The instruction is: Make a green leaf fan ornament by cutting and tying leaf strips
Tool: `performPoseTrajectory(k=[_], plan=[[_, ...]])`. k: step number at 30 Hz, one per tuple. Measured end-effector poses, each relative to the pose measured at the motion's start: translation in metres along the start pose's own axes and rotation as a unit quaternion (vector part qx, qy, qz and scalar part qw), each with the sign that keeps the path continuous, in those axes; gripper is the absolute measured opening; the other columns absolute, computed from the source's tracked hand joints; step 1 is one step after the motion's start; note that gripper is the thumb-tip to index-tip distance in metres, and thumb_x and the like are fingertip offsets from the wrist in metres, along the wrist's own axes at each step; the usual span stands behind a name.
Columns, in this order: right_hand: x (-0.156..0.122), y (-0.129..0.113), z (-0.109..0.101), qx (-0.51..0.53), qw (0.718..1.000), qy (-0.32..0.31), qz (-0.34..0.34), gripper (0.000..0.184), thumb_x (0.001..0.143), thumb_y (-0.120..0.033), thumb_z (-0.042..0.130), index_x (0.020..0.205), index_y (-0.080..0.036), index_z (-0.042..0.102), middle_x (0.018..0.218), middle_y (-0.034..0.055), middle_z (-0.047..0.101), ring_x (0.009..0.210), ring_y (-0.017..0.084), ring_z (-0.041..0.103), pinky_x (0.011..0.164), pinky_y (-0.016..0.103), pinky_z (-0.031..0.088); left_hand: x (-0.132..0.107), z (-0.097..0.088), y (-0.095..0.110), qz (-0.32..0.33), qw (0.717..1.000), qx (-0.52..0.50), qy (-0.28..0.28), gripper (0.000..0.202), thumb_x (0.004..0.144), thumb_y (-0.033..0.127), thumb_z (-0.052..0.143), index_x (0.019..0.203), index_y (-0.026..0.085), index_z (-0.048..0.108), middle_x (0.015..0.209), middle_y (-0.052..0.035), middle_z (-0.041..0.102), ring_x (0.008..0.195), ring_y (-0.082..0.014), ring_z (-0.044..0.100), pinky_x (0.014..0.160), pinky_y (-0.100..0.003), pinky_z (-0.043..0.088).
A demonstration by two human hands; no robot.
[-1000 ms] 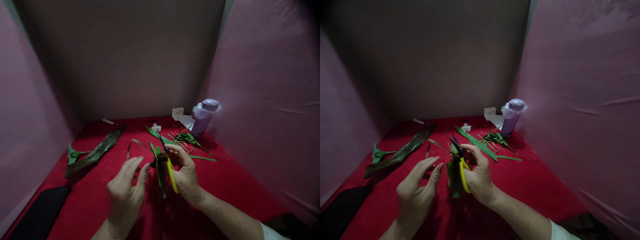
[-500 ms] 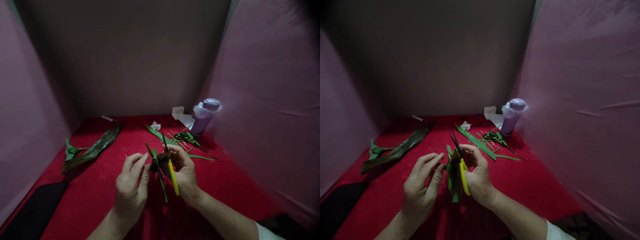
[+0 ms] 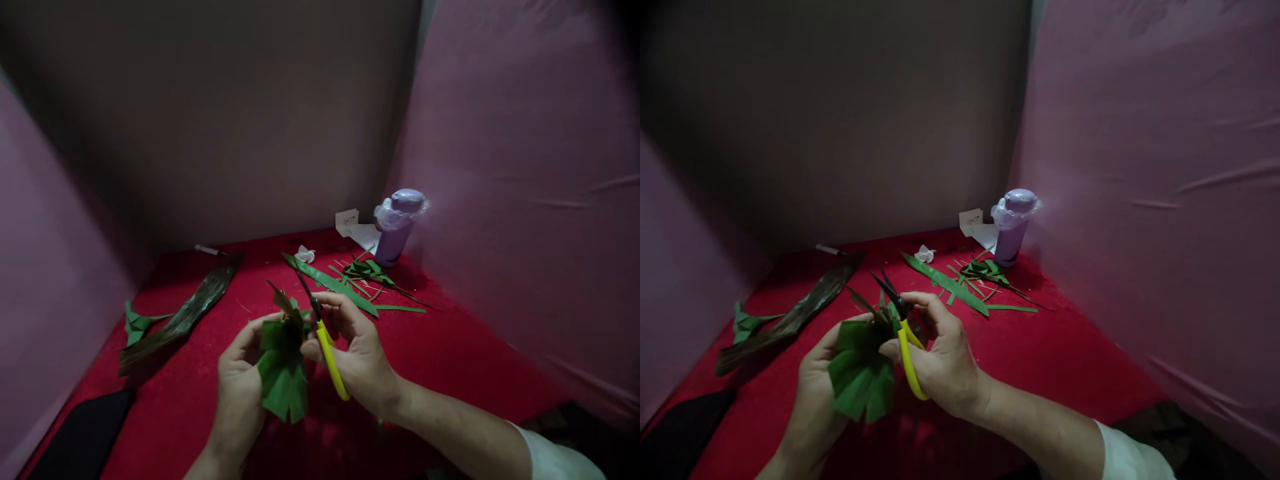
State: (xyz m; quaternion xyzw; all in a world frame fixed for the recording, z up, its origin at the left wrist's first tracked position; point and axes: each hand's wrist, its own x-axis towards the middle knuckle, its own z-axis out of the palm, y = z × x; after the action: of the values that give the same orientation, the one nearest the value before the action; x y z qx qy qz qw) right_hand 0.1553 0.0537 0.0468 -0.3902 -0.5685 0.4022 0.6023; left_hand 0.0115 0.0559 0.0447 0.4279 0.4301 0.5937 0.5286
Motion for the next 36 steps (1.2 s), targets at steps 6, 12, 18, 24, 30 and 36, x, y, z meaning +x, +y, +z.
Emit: performPoseTrajectory(k=[6, 12, 18, 24, 30, 36], plan=[[-0.002, -0.014, -0.032, -0.154, 0.984, -0.078, 0.052, 0.054, 0.060, -0.018, 0.076, 0.107, -0.026, 0.050, 0.084, -0.0030, 0.057, 0.074, 0.014, 0.053, 0.066, 0.025, 0.047, 0.002, 0.001, 0.016, -0.063, 0.994, -0.086, 0.020, 0.019, 0.055, 0.029, 0.077, 0.064, 0.017, 0.065, 0.050, 0.0047, 0.057, 0.043, -0.0076, 0.049, 0.039, -0.016, 0.042], [-0.005, -0.022, -0.050, -0.297, 0.946, -0.126, -0.026, 0.062, 0.048, -0.033, 0.085, 0.102, -0.024, 0.055, 0.083, -0.0013, 0.059, 0.070, 0.015, 0.054, 0.063, 0.026, 0.045, 0.004, -0.001, 0.012, -0.084, 0.991, -0.097, 0.023, 0.019, 0.052, 0.026, 0.078, 0.059, 0.017, 0.062, 0.054, 0.0027, 0.060, 0.047, -0.0102, 0.055, 0.044, -0.020, 0.047], [-0.009, -0.030, -0.051, -0.338, 0.923, -0.150, -0.103, 0.043, 0.060, -0.047, 0.076, 0.092, -0.021, 0.063, 0.069, 0.0010, 0.061, 0.056, 0.014, 0.052, 0.054, 0.027, 0.042, 0.005, -0.002, 0.006, -0.080, 0.994, -0.076, -0.003, 0.013, 0.058, 0.018, 0.075, 0.062, 0.015, 0.063, 0.054, 0.0022, 0.059, 0.046, -0.0086, 0.051, 0.044, -0.020, 0.046], [-0.005, -0.035, -0.046, -0.358, 0.912, -0.147, -0.137, 0.030, 0.067, -0.048, 0.071, 0.078, -0.021, 0.064, 0.067, 0.0033, 0.061, 0.058, 0.015, 0.055, 0.054, 0.027, 0.042, 0.004, -0.002, 0.006, -0.071, 0.996, -0.056, -0.009, 0.023, 0.060, 0.018, 0.075, 0.080, 0.016, 0.064, 0.064, 0.0015, 0.062, 0.052, -0.0088, 0.054, 0.050, -0.020, 0.047], [-0.008, -0.031, -0.047, -0.427, 0.879, -0.157, -0.144, 0.042, 0.071, -0.053, 0.065, 0.088, -0.015, 0.060, 0.068, 0.0033, 0.059, 0.059, 0.014, 0.055, 0.056, 0.025, 0.041, 0.007, -0.001, 0.002, -0.058, 0.998, -0.034, 0.009, 0.032, 0.053, 0.011, 0.076, 0.084, 0.015, 0.065, 0.071, 0.0007, 0.065, 0.056, -0.0088, 0.056, 0.051, -0.017, 0.046], [-0.008, -0.034, -0.051, -0.471, 0.852, -0.175, -0.145, 0.042, 0.073, -0.052, 0.064, 0.092, -0.015, 0.058, 0.067, 0.0020, 0.059, 0.057, 0.013, 0.055, 0.055, 0.024, 0.040, 0.007, -0.003, -0.002, -0.036, 0.999, -0.006, -0.018, 0.026, 0.061, 0.013, 0.073, 0.086, 0.018, 0.067, 0.077, -0.0001, 0.069, 0.064, -0.0100, 0.061, 0.058, -0.017, 0.049]])
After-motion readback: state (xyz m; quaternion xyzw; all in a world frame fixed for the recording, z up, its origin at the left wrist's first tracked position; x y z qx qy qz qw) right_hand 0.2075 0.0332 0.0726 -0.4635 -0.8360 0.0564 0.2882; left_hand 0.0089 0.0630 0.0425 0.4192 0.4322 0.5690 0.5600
